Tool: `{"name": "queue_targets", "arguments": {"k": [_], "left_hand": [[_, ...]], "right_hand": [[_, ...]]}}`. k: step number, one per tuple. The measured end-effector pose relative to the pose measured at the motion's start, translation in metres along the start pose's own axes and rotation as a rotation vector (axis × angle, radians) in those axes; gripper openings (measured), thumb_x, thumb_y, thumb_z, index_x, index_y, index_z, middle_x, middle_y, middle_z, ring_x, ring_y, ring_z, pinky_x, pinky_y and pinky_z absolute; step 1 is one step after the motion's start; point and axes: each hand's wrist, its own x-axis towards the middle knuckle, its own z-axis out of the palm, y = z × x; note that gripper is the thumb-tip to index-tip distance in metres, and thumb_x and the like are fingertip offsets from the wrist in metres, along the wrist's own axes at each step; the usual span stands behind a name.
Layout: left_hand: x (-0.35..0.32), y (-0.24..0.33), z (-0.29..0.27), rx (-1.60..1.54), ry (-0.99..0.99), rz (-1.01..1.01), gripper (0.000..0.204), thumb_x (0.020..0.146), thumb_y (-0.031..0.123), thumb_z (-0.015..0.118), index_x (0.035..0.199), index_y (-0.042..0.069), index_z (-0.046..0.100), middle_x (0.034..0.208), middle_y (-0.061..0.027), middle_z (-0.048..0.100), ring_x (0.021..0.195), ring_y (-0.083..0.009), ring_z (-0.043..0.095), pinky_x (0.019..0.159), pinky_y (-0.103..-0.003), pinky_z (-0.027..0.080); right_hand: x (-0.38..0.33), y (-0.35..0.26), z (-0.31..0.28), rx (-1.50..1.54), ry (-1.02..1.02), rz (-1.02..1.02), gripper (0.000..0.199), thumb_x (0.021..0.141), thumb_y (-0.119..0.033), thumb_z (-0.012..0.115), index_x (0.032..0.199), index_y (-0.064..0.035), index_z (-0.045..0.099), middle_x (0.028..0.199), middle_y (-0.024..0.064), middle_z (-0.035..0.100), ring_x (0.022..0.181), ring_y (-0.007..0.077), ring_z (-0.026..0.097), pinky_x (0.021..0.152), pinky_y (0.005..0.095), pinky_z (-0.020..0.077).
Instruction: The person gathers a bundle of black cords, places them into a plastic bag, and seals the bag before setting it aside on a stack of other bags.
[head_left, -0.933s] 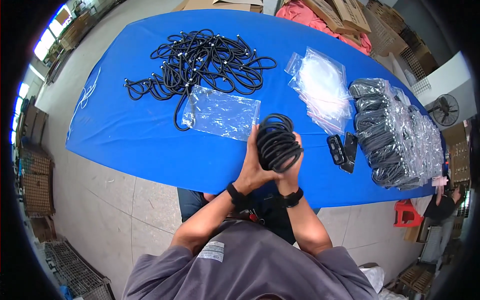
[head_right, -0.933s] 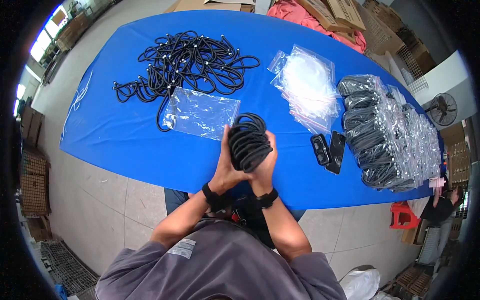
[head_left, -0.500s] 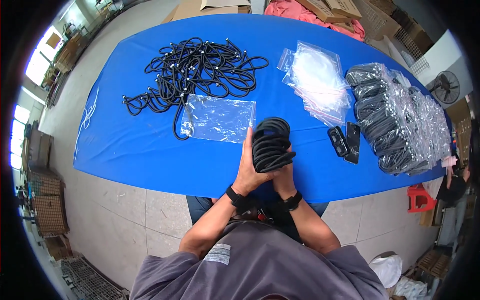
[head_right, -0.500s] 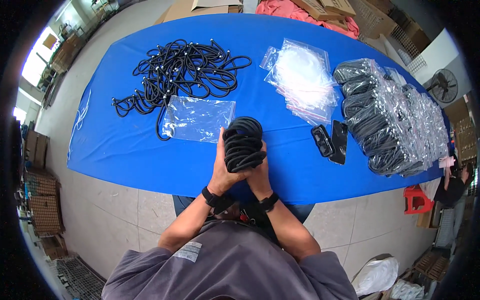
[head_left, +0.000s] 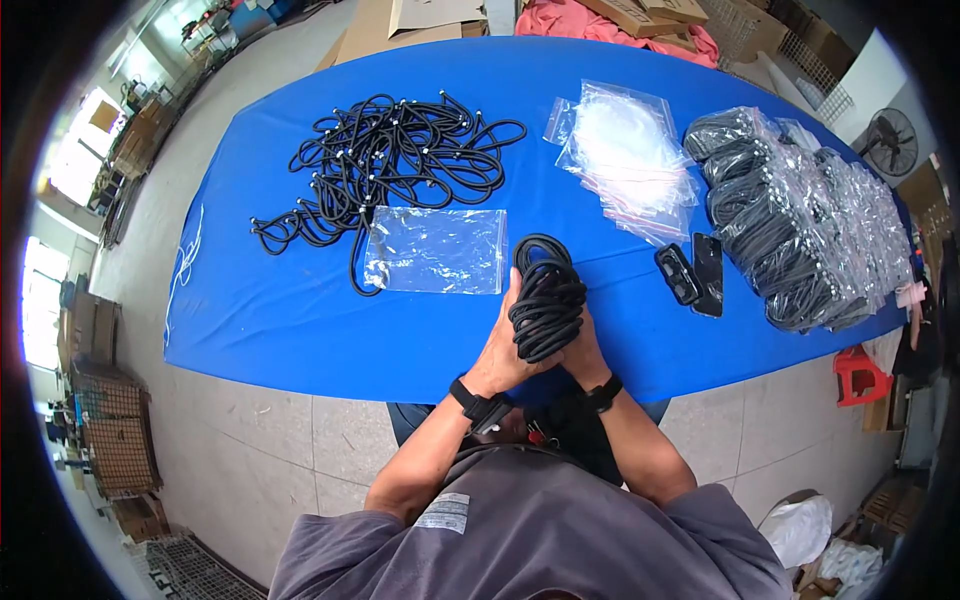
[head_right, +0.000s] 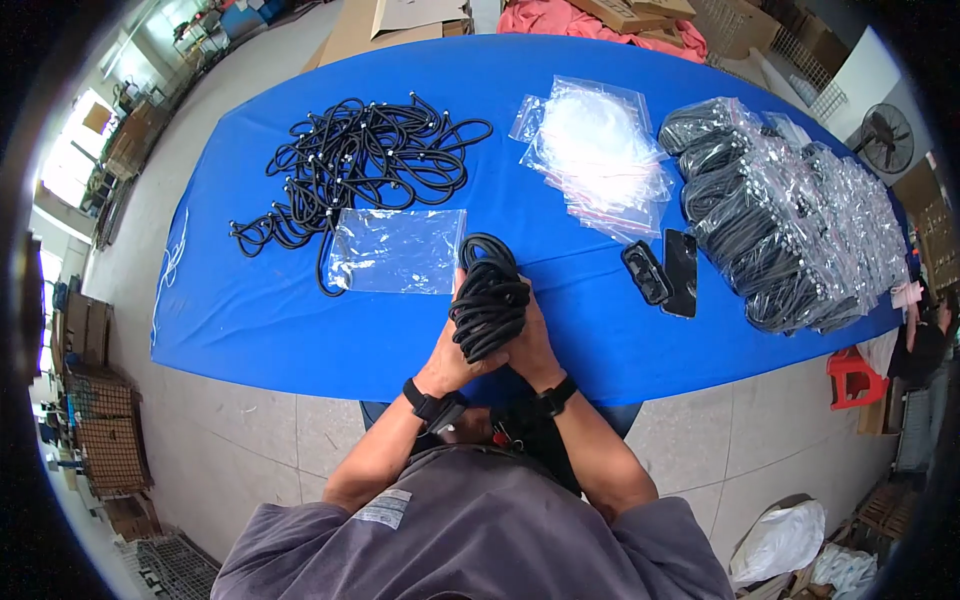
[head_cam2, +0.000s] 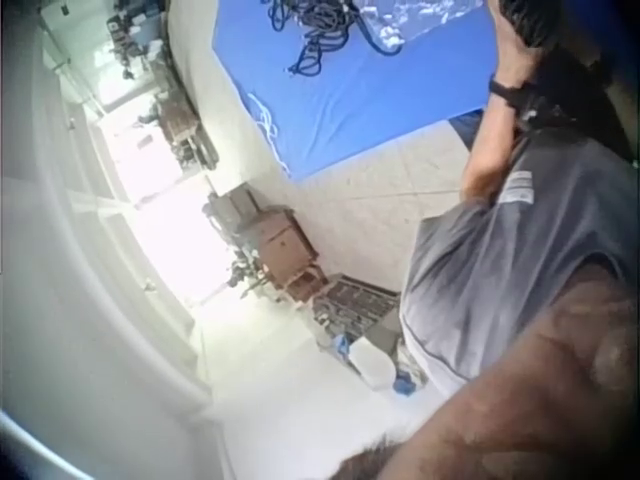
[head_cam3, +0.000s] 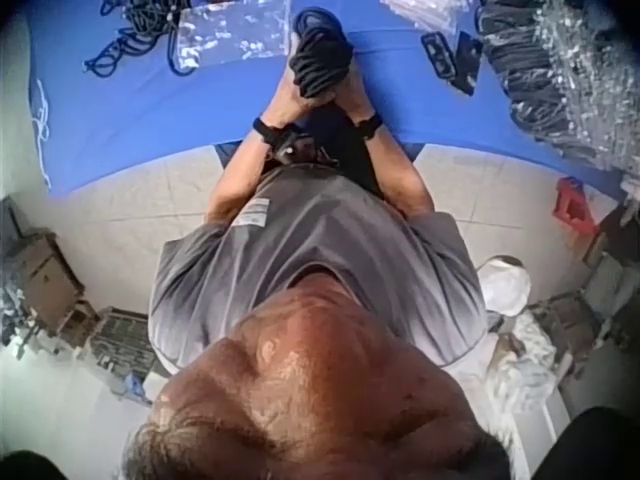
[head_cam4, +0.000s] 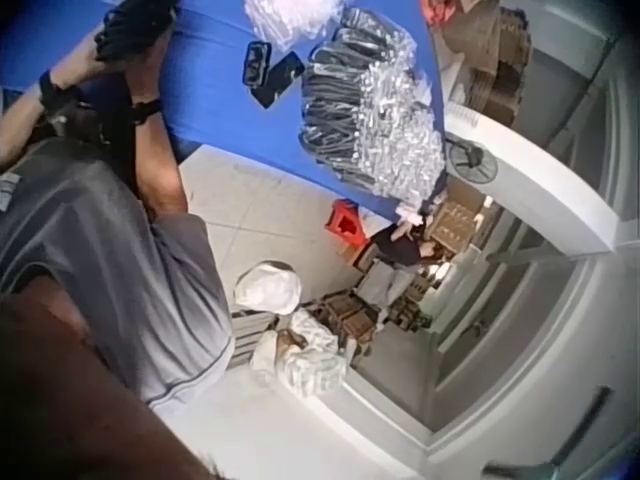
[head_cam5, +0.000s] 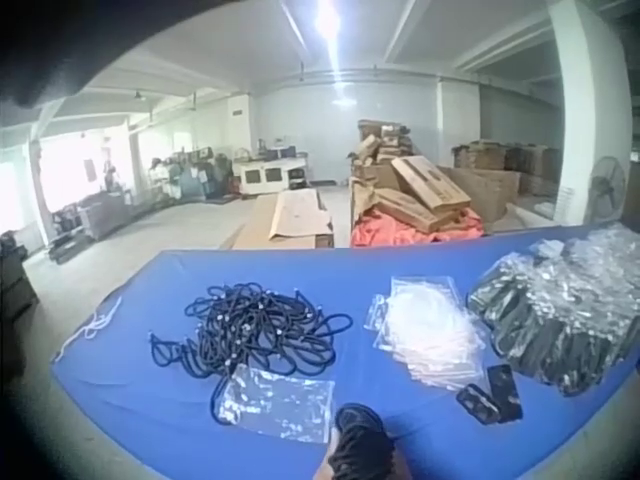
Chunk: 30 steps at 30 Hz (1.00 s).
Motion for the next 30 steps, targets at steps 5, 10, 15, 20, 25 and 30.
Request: {"name": "queue_targets", "arguments": {"k": [5, 10, 15, 20, 25, 30], "left_hand": [[0.008, -0.004, -0.010, 0.288, -0.097, 0.285, 0.098, 0.069, 0.011, 0.089, 0.154, 0.011, 0.041, 0.152, -0.0180, 0.044, 0.141, -0.0376, 0.042, 0.127, -0.047, 0.017], [0.013, 0.021, -0.010, -0.320, 0.169, -0.168, 0.154, 0.056, 0.005, 0.092, 0.159, 0.014, -0.022, 0.153, -0.0198, 0.044, 0.144, -0.0303, 0.038, 0.124, -0.044, 0.024], [0.016, 0.002, -0.022, -0.336, 0.114, -0.147, 0.158, 0.051, 0.008, 0.095, 0.160, 0.013, -0.019, 0.155, -0.0211, 0.040, 0.140, -0.0312, 0.044, 0.120, -0.043, 0.031], [0.015, -0.004, -0.019, -0.426, 0.116, -0.174, 0.145, 0.057, 0.005, 0.093, 0.162, 0.010, -0.006, 0.151, -0.0180, 0.043, 0.135, -0.0289, 0.050, 0.115, -0.039, 0.039], [0.018, 0.004, -0.015, -0.589, 0.254, -0.284, 0.114, 0.069, 0.004, 0.085, 0.162, 0.007, 0.020, 0.141, -0.0147, 0.056, 0.126, -0.0238, 0.057, 0.109, -0.035, 0.044], [0.018, 0.010, -0.008, -0.348, 0.330, -0.217, 0.096, 0.076, 0.010, 0.082, 0.158, 0.003, 0.032, 0.138, -0.0131, 0.058, 0.123, -0.0201, 0.058, 0.106, -0.033, 0.045]], "right_hand": [[0.002, -0.013, -0.004, -0.336, -0.082, -0.054, 0.033, 0.098, -0.008, 0.063, 0.129, -0.0057, 0.052, 0.120, 0.0072, 0.063, 0.110, 0.0155, 0.061, 0.097, 0.0318, 0.0497], [-0.001, -0.013, 0.003, -0.128, -0.004, -0.041, 0.036, 0.094, -0.008, 0.069, 0.126, -0.0054, 0.053, 0.117, 0.0077, 0.064, 0.109, 0.0155, 0.061, 0.096, 0.0318, 0.0498], [-0.001, -0.031, 0.007, -0.271, -0.005, -0.067, 0.044, 0.087, -0.007, 0.077, 0.124, -0.0047, 0.053, 0.116, 0.0080, 0.064, 0.108, 0.0153, 0.061, 0.095, 0.0324, 0.0500], [0.000, -0.029, -0.003, -0.277, -0.139, -0.019, 0.052, 0.083, -0.009, 0.081, 0.127, -0.0047, 0.052, 0.118, 0.0076, 0.063, 0.110, 0.0160, 0.060, 0.096, 0.0328, 0.0495], [-0.002, -0.034, -0.002, -0.183, -0.089, -0.020, 0.067, 0.081, -0.012, 0.083, 0.136, -0.0034, 0.046, 0.125, 0.0084, 0.060, 0.118, 0.0168, 0.057, 0.101, 0.0331, 0.0478], [0.005, -0.053, -0.009, 0.011, -0.178, 0.066, 0.080, 0.079, -0.010, 0.085, 0.143, -0.0027, 0.038, 0.132, 0.0088, 0.055, 0.124, 0.0175, 0.054, 0.105, 0.0340, 0.0458]]}}
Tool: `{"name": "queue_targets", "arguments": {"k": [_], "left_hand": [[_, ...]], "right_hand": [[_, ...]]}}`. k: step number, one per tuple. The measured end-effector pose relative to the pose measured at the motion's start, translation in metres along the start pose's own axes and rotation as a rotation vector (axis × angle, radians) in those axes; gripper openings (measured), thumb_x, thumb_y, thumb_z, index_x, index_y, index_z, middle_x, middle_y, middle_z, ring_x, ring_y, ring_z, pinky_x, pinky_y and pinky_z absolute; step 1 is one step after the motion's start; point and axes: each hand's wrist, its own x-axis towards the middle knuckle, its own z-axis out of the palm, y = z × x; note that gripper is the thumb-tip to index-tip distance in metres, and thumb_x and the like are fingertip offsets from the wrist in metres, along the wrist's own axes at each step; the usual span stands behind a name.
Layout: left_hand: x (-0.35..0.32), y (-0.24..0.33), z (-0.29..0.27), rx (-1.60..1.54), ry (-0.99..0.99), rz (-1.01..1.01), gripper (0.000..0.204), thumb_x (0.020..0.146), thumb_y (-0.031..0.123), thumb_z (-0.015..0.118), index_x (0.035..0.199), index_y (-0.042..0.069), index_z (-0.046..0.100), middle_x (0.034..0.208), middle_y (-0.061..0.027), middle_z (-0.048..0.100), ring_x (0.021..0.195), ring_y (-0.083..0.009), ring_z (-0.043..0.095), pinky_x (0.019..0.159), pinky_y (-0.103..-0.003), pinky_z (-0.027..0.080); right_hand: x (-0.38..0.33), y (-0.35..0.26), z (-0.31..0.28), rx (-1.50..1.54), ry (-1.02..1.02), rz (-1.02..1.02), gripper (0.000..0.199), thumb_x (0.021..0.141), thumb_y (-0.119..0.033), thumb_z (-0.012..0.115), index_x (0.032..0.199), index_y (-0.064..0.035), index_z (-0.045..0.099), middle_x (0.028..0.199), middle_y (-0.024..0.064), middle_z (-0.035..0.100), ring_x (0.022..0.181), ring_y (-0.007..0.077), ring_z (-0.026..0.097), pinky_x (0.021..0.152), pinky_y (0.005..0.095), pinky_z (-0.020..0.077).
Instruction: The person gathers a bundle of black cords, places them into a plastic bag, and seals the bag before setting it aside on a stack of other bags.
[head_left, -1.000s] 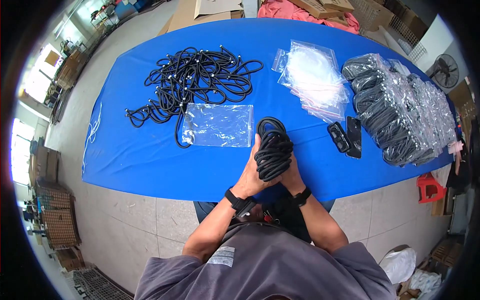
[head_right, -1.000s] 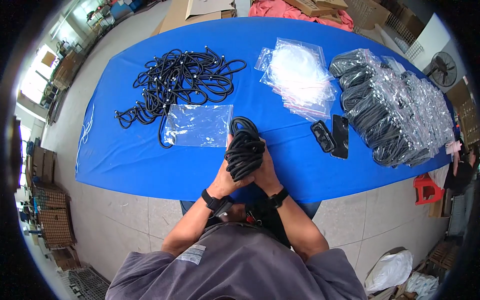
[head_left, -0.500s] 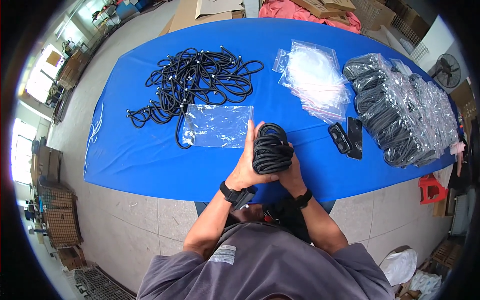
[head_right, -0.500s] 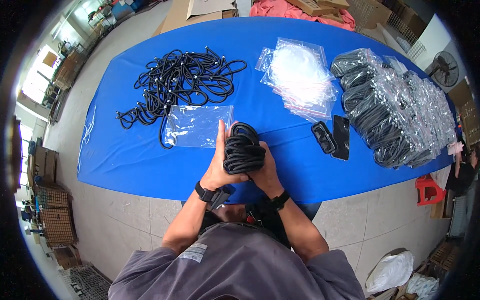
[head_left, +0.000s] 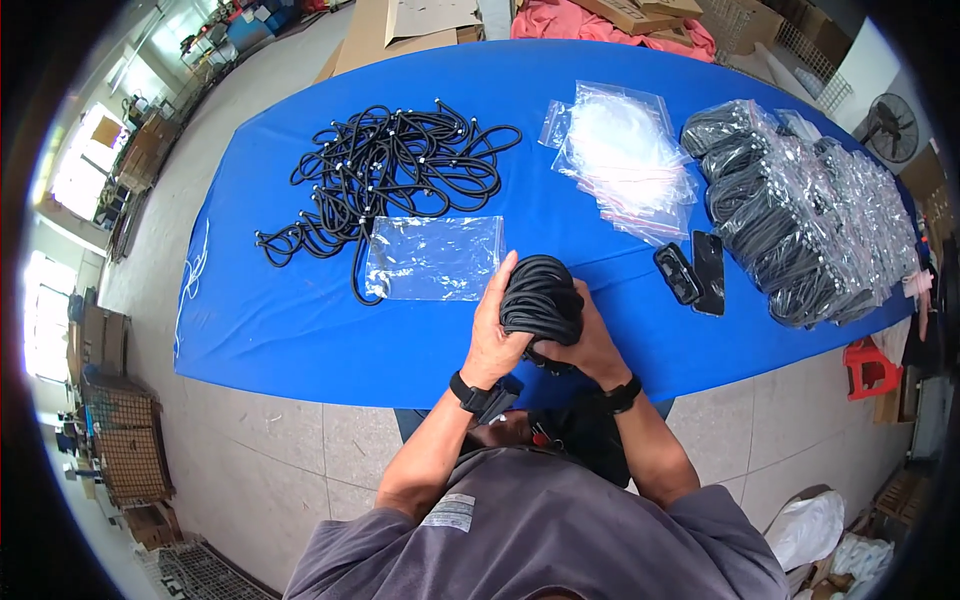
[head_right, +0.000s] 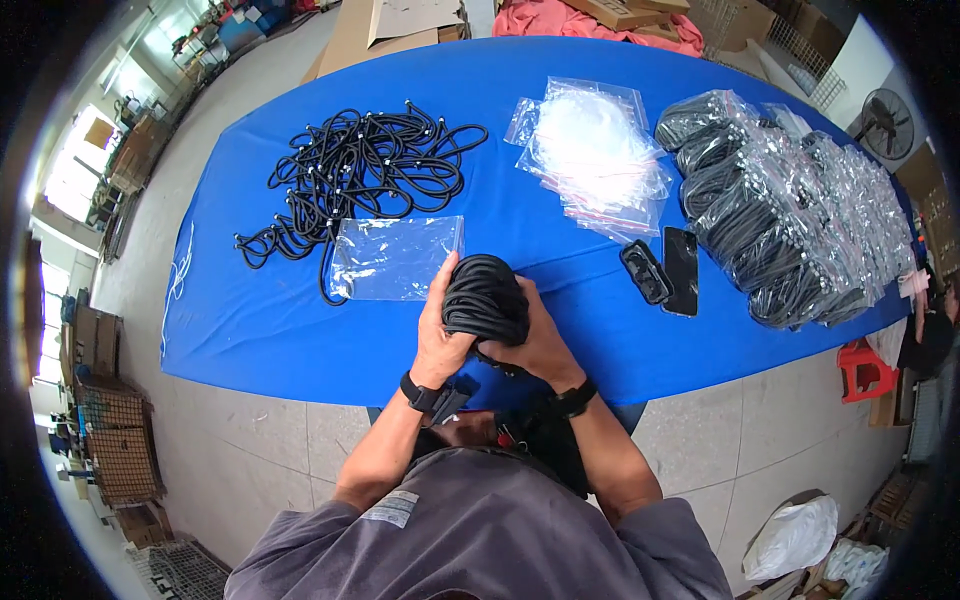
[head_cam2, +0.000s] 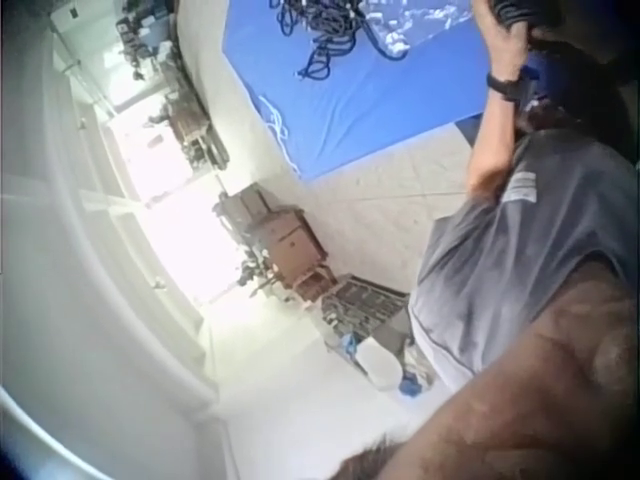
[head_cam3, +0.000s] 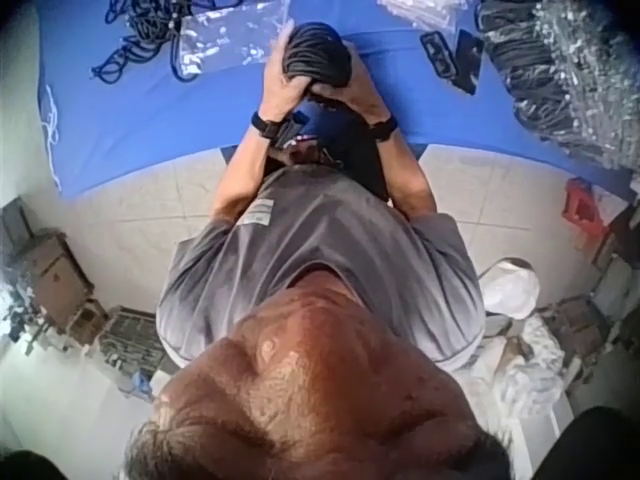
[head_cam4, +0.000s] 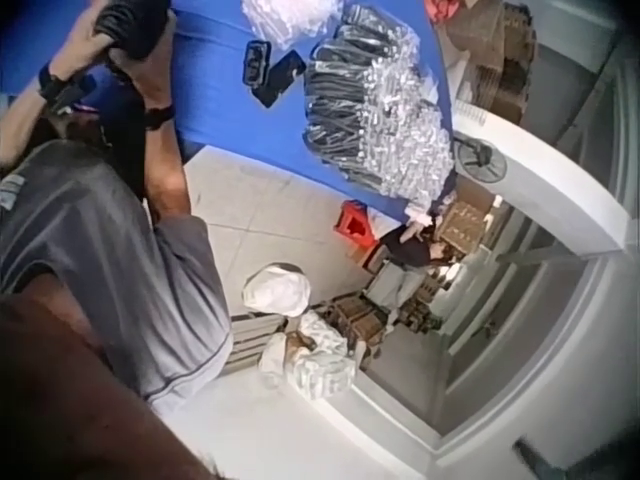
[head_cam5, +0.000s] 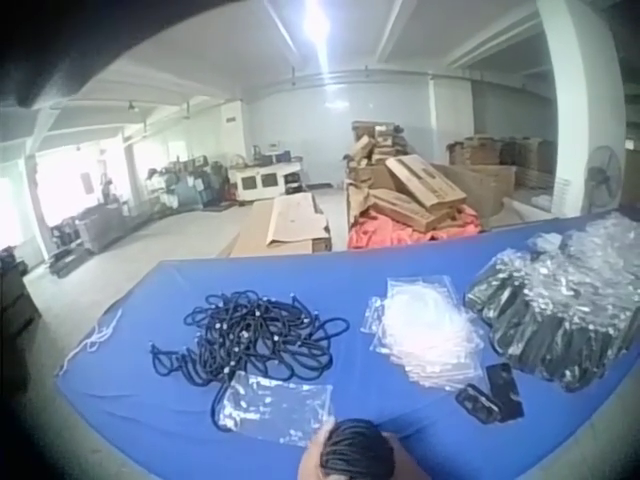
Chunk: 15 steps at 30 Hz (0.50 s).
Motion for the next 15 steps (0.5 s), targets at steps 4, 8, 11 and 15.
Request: {"name": "queue_targets", "arguments": {"k": [4, 8, 11, 15], "left_hand": [[-0.003, 0.003, 0.006, -0.037, 0.007, -0.025, 0.103, 0.077, 0.013, 0.083, 0.160, 0.003, 0.024, 0.140, -0.0130, 0.056, 0.125, -0.0209, 0.057, 0.107, -0.033, 0.044], [-0.005, -0.015, 0.008, -0.292, 0.041, -0.047, 0.118, 0.076, 0.033, 0.089, 0.162, 0.005, 0.013, 0.142, -0.0132, 0.054, 0.129, -0.0224, 0.054, 0.110, -0.034, 0.042], [-0.014, -0.013, 0.016, -0.678, -0.058, -0.139, 0.144, 0.065, 0.054, 0.093, 0.162, 0.002, 0.000, 0.145, -0.0188, 0.049, 0.133, -0.0259, 0.050, 0.114, -0.037, 0.037], [-0.011, 0.004, 0.021, -0.635, 0.003, -0.164, 0.160, 0.052, 0.071, 0.090, 0.162, 0.002, -0.004, 0.149, -0.0197, 0.044, 0.137, -0.0265, 0.046, 0.116, -0.039, 0.034]], "right_hand": [[0.000, -0.011, 0.004, 0.084, 0.020, 0.011, 0.086, 0.075, -0.012, 0.088, 0.144, -0.0026, 0.037, 0.134, 0.0086, 0.053, 0.125, 0.0177, 0.052, 0.107, 0.0353, 0.0453], [0.000, 0.003, 0.010, 0.112, 0.106, -0.037, 0.095, 0.070, -0.019, 0.094, 0.144, -0.0027, 0.036, 0.133, 0.0082, 0.052, 0.125, 0.0172, 0.052, 0.107, 0.0359, 0.0456], [0.002, 0.017, 0.013, 0.137, 0.164, -0.088, 0.099, 0.066, -0.024, 0.097, 0.142, -0.0031, 0.038, 0.134, 0.0083, 0.053, 0.125, 0.0170, 0.052, 0.107, 0.0355, 0.0458], [0.005, 0.018, 0.013, 0.160, 0.152, -0.107, 0.097, 0.063, -0.028, 0.099, 0.138, -0.0040, 0.044, 0.133, 0.0090, 0.055, 0.124, 0.0168, 0.053, 0.105, 0.0343, 0.0461]]}}
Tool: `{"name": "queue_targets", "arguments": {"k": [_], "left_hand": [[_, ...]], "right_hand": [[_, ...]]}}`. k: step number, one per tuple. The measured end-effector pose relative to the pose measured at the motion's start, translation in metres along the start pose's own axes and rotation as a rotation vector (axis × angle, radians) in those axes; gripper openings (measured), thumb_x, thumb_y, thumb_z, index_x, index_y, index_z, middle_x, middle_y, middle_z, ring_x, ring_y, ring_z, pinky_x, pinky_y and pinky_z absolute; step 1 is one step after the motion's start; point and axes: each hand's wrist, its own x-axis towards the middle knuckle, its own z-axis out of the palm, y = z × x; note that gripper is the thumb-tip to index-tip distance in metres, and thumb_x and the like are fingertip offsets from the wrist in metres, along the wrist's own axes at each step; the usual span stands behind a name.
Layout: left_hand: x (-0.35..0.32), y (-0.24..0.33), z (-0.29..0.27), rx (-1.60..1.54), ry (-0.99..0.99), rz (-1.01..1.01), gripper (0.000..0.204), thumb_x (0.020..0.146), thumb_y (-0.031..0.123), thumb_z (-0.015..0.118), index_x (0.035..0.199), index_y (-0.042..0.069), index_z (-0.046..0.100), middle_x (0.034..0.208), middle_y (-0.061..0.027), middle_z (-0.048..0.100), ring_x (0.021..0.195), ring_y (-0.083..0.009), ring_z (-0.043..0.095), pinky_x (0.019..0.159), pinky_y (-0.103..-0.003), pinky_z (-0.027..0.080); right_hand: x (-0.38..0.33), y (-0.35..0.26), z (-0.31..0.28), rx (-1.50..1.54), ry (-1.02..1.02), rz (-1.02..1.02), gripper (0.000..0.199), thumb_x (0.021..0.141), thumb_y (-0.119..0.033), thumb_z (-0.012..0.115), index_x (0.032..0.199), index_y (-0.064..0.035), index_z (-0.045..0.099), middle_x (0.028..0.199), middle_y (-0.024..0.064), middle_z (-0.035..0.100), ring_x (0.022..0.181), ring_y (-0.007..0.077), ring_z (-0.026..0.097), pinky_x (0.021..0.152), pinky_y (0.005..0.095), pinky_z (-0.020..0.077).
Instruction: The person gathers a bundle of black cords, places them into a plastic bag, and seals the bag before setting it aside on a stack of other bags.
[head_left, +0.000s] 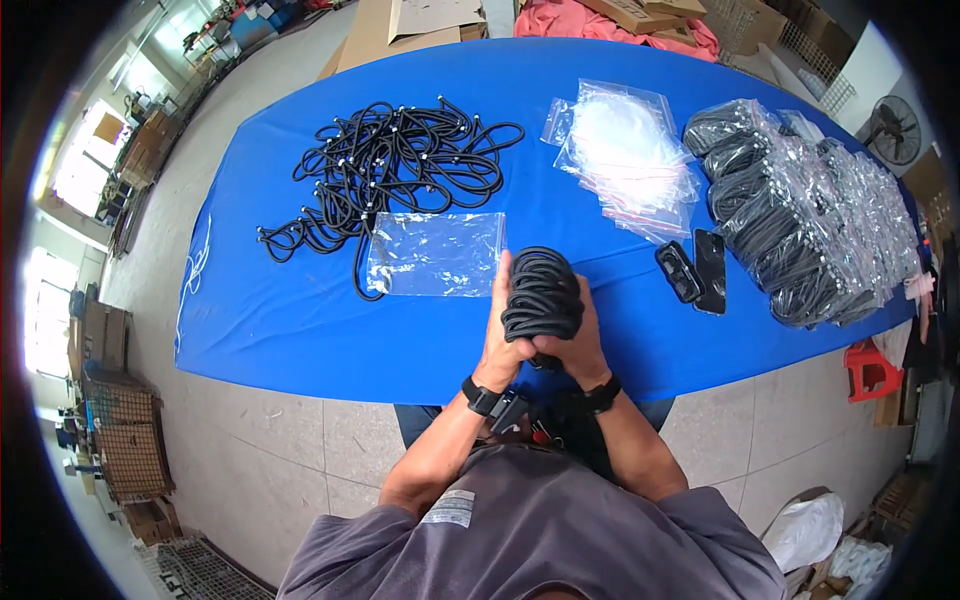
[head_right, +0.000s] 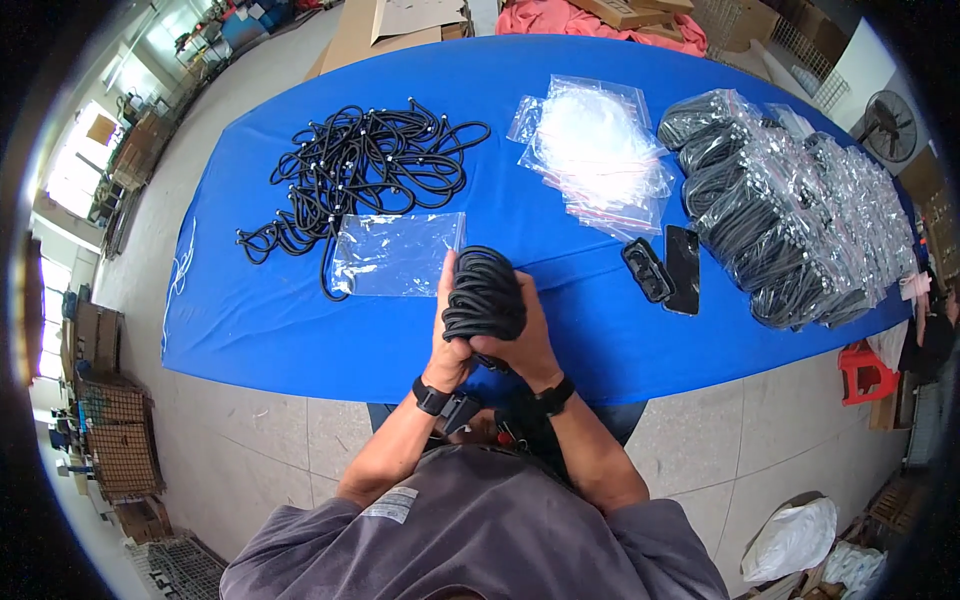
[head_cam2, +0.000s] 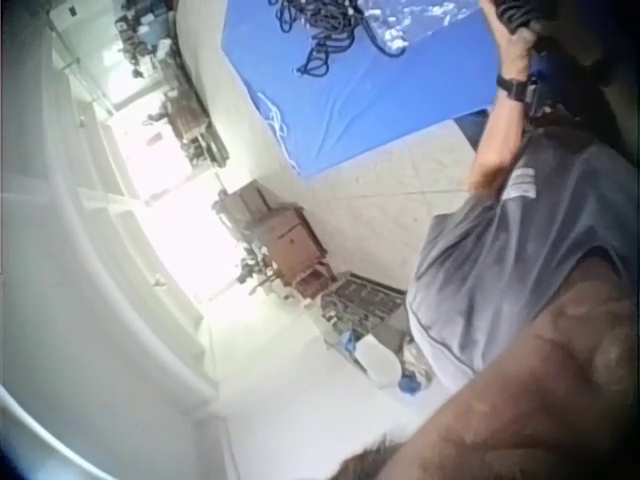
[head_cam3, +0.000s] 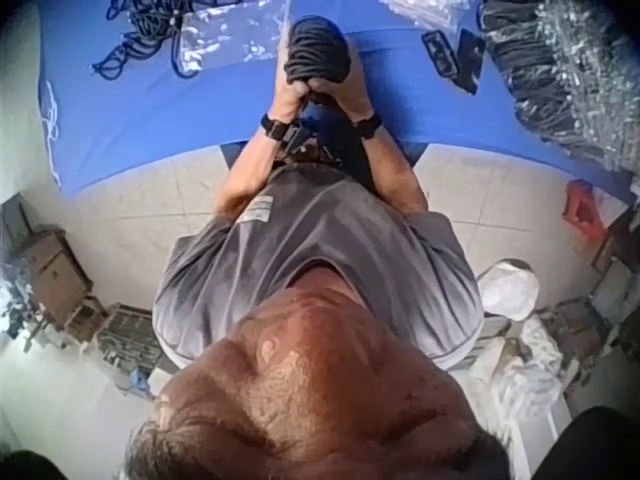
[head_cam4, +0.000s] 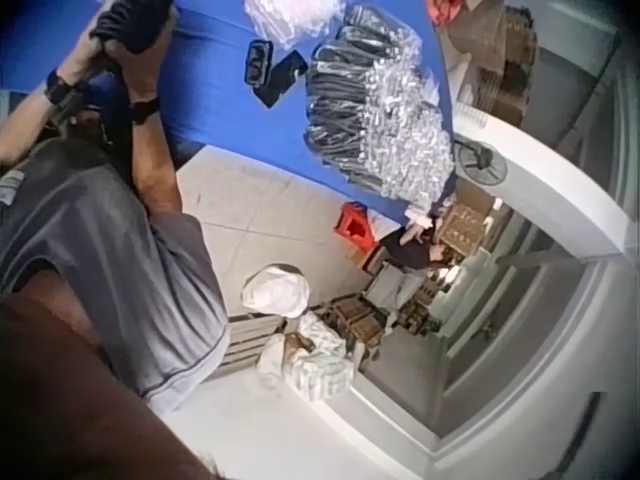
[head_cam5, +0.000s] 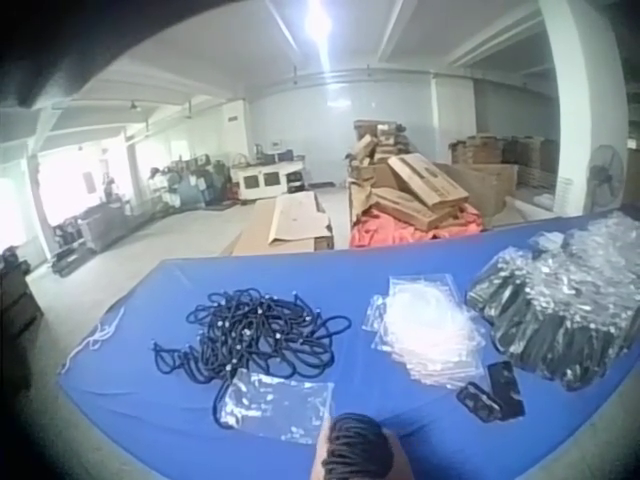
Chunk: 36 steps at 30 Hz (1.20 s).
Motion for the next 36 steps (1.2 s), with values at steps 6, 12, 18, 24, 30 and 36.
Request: {"name": "queue_targets", "arguments": {"k": [6, 12, 18, 24, 30, 36], "left_hand": [[0.017, 0.016, -0.020, 0.252, -0.170, 0.064, 0.161, 0.049, 0.071, 0.091, 0.162, 0.005, -0.003, 0.151, -0.0185, 0.042, 0.139, -0.0280, 0.044, 0.118, -0.041, 0.032], [0.032, 0.031, -0.025, 0.716, -0.302, 0.193, 0.152, 0.047, 0.054, 0.099, 0.163, 0.009, 0.011, 0.151, -0.0207, 0.041, 0.138, -0.0355, 0.045, 0.118, -0.043, 0.032], [0.032, 0.036, -0.020, 0.925, -0.261, 0.447, 0.135, 0.049, 0.056, 0.096, 0.158, 0.008, 0.032, 0.150, -0.0209, 0.042, 0.135, -0.0380, 0.048, 0.114, -0.045, 0.038], [0.023, 0.041, -0.007, 0.902, -0.358, 0.388, 0.099, 0.060, 0.030, 0.096, 0.144, 0.004, 0.053, 0.150, -0.0239, 0.042, 0.133, -0.0401, 0.049, 0.111, -0.047, 0.041], [0.013, 0.068, 0.030, 1.134, -0.382, 0.449, 0.089, 0.059, 0.024, 0.096, 0.139, 0.007, 0.059, 0.146, -0.0233, 0.046, 0.129, -0.0417, 0.050, 0.106, -0.049, 0.045], [0.008, 0.062, 0.034, 1.191, -0.600, 0.467, 0.085, 0.054, 0.029, 0.097, 0.132, 0.012, 0.066, 0.147, -0.0219, 0.046, 0.130, -0.0426, 0.049, 0.105, -0.052, 0.046]], "right_hand": [[0.007, -0.016, -0.008, -0.188, -0.148, 0.033, 0.083, 0.065, -0.028, 0.098, 0.131, -0.0041, 0.053, 0.127, 0.0101, 0.063, 0.116, 0.0166, 0.059, 0.100, 0.0341, 0.0491], [0.020, -0.015, -0.021, -0.451, -0.102, 0.040, 0.078, 0.069, -0.022, 0.095, 0.132, -0.0036, 0.053, 0.124, 0.0106, 0.065, 0.113, 0.0177, 0.062, 0.099, 0.0351, 0.0506], [0.013, 0.000, -0.017, -0.387, -0.027, -0.112, 0.078, 0.071, -0.017, 0.092, 0.136, -0.0052, 0.049, 0.121, 0.0108, 0.066, 0.114, 0.0204, 0.063, 0.099, 0.0366, 0.0510], [-0.001, -0.007, -0.026, -0.483, -0.074, -0.146, 0.072, 0.075, -0.015, 0.088, 0.135, -0.0072, 0.049, 0.122, 0.0130, 0.064, 0.113, 0.0252, 0.064, 0.096, 0.0385, 0.0517], [-0.018, -0.018, -0.033, -0.599, -0.110, -0.167, 0.062, 0.078, -0.013, 0.083, 0.130, -0.0083, 0.050, 0.124, 0.0162, 0.061, 0.113, 0.0305, 0.064, 0.091, 0.0404, 0.0522], [-0.031, -0.040, -0.032, -0.628, -0.045, -0.129, 0.063, 0.081, -0.012, 0.081, 0.134, -0.0068, 0.049, 0.126, 0.0164, 0.061, 0.116, 0.0323, 0.063, 0.097, 0.0406, 0.0507]]}}
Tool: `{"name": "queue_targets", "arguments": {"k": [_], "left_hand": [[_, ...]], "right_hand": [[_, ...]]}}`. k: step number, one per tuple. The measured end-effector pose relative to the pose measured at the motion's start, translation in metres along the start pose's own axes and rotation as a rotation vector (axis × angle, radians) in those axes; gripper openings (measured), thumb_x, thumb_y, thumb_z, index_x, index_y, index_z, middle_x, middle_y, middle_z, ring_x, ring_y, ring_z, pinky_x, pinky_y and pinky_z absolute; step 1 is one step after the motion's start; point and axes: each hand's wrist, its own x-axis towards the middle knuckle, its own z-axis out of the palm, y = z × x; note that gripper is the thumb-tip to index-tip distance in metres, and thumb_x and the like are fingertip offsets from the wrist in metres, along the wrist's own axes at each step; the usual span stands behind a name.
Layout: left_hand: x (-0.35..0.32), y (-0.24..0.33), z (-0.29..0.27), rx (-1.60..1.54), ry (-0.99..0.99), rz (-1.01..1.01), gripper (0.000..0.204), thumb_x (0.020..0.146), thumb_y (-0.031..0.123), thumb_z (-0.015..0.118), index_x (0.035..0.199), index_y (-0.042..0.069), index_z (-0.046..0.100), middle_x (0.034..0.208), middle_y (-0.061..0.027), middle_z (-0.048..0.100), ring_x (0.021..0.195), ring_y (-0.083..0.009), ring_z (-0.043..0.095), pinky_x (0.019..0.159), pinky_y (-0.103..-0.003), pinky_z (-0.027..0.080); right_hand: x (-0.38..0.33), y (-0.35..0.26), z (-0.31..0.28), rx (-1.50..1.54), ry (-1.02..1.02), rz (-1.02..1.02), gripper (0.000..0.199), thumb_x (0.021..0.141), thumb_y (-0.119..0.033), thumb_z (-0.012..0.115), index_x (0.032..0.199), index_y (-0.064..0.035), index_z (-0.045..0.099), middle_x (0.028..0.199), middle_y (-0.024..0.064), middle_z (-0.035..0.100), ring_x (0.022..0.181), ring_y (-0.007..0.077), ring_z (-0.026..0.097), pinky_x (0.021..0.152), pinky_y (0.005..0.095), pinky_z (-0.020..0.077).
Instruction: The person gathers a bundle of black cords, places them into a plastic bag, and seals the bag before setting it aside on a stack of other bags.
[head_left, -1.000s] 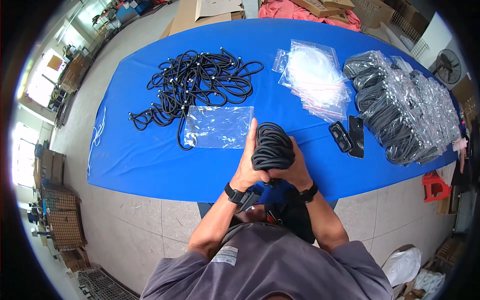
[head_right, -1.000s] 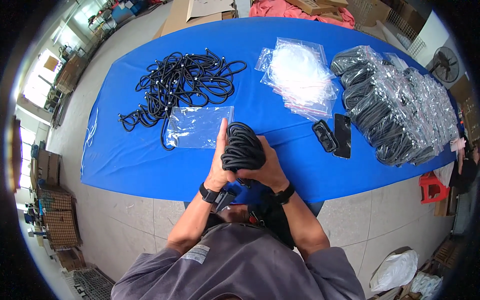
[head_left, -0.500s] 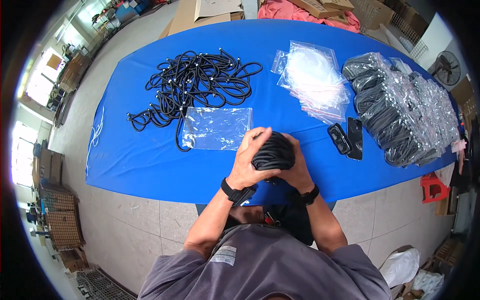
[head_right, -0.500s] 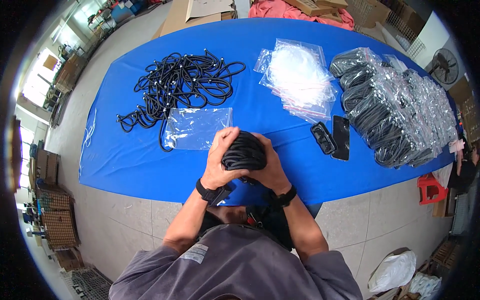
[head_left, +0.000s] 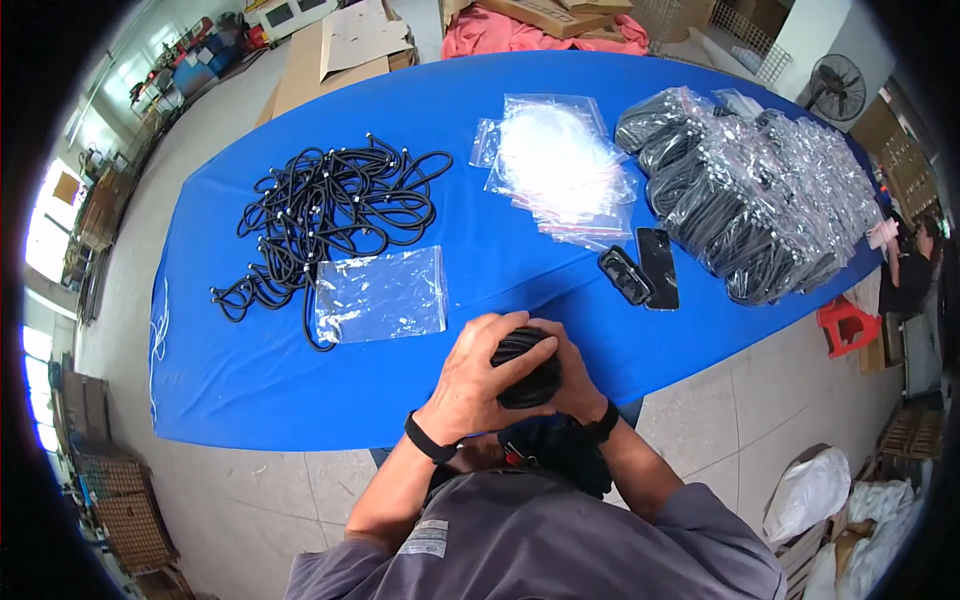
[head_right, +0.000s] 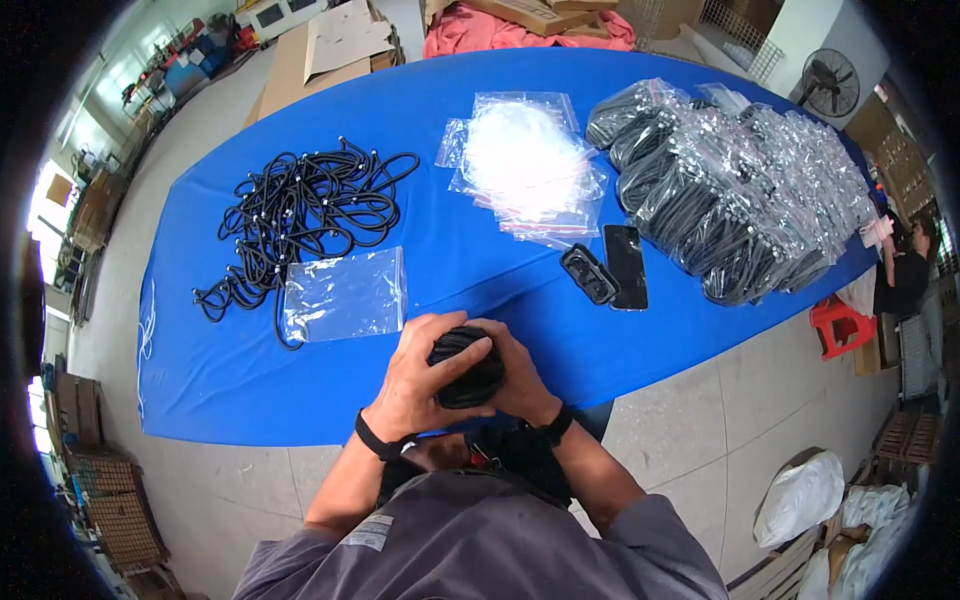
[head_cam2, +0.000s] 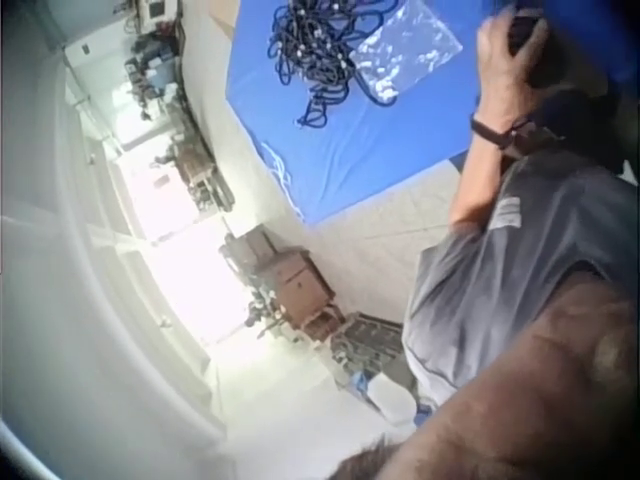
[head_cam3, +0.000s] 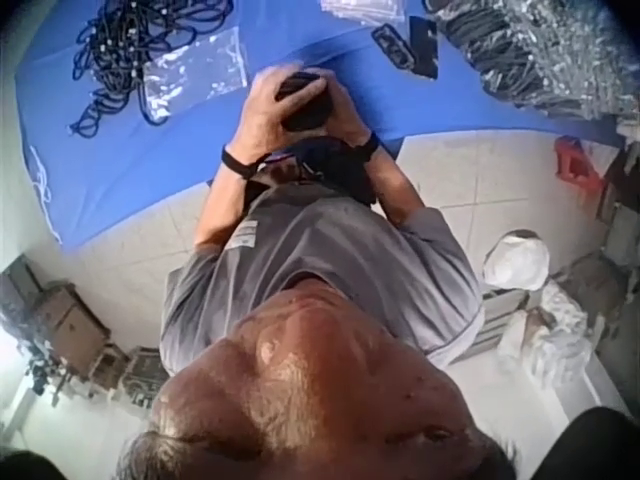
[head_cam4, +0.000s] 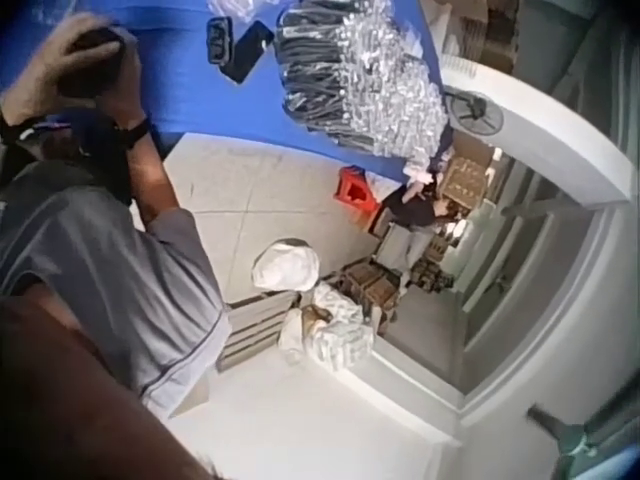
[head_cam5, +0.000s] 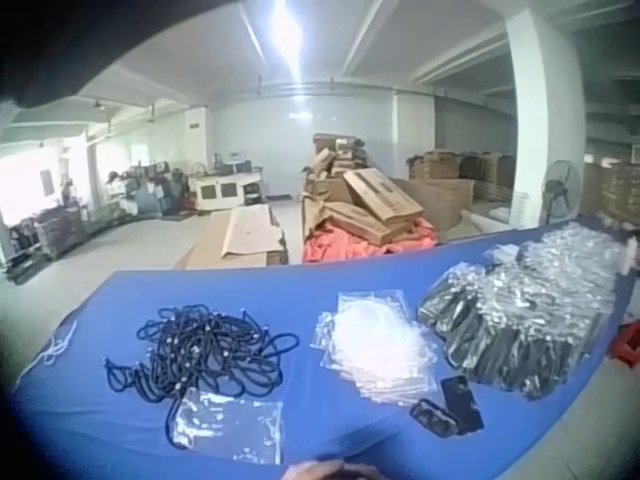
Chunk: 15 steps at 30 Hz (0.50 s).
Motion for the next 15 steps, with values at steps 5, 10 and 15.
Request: {"name": "queue_targets", "arguments": {"k": [5, 10, 15], "left_hand": [[0.000, -0.009, 0.006, -0.024, 0.063, -0.024, 0.084, 0.053, 0.031, 0.097, 0.129, 0.011, 0.068, 0.145, -0.0222, 0.048, 0.128, -0.0422, 0.051, 0.105, -0.050, 0.046], [-0.011, -0.029, 0.044, -0.221, 0.399, -0.186, 0.102, 0.051, 0.041, 0.099, 0.137, 0.005, 0.058, 0.143, -0.0204, 0.052, 0.127, -0.0361, 0.055, 0.106, -0.045, 0.046], [-0.017, -0.021, 0.062, -0.681, 0.809, -0.355, 0.113, 0.055, 0.052, 0.096, 0.143, -0.002, 0.049, 0.138, -0.0180, 0.056, 0.122, -0.0310, 0.058, 0.105, -0.042, 0.047]], "right_hand": [[0.007, -0.026, -0.007, 0.032, 0.043, -0.027, 0.073, 0.081, -0.018, 0.083, 0.142, -0.0035, 0.045, 0.132, 0.0179, 0.059, 0.122, 0.0333, 0.060, 0.104, 0.0403, 0.0476], [0.014, 0.007, 0.030, -0.129, 0.233, -0.186, 0.079, 0.082, -0.024, 0.084, 0.146, -0.0008, 0.043, 0.138, 0.0181, 0.057, 0.126, 0.0313, 0.057, 0.107, 0.0391, 0.0457], [0.021, 0.006, 0.057, 0.140, 0.330, -0.138, 0.072, 0.088, -0.023, 0.079, 0.145, -0.0002, 0.043, 0.137, 0.0167, 0.057, 0.126, 0.0274, 0.057, 0.108, 0.0374, 0.0450]]}}
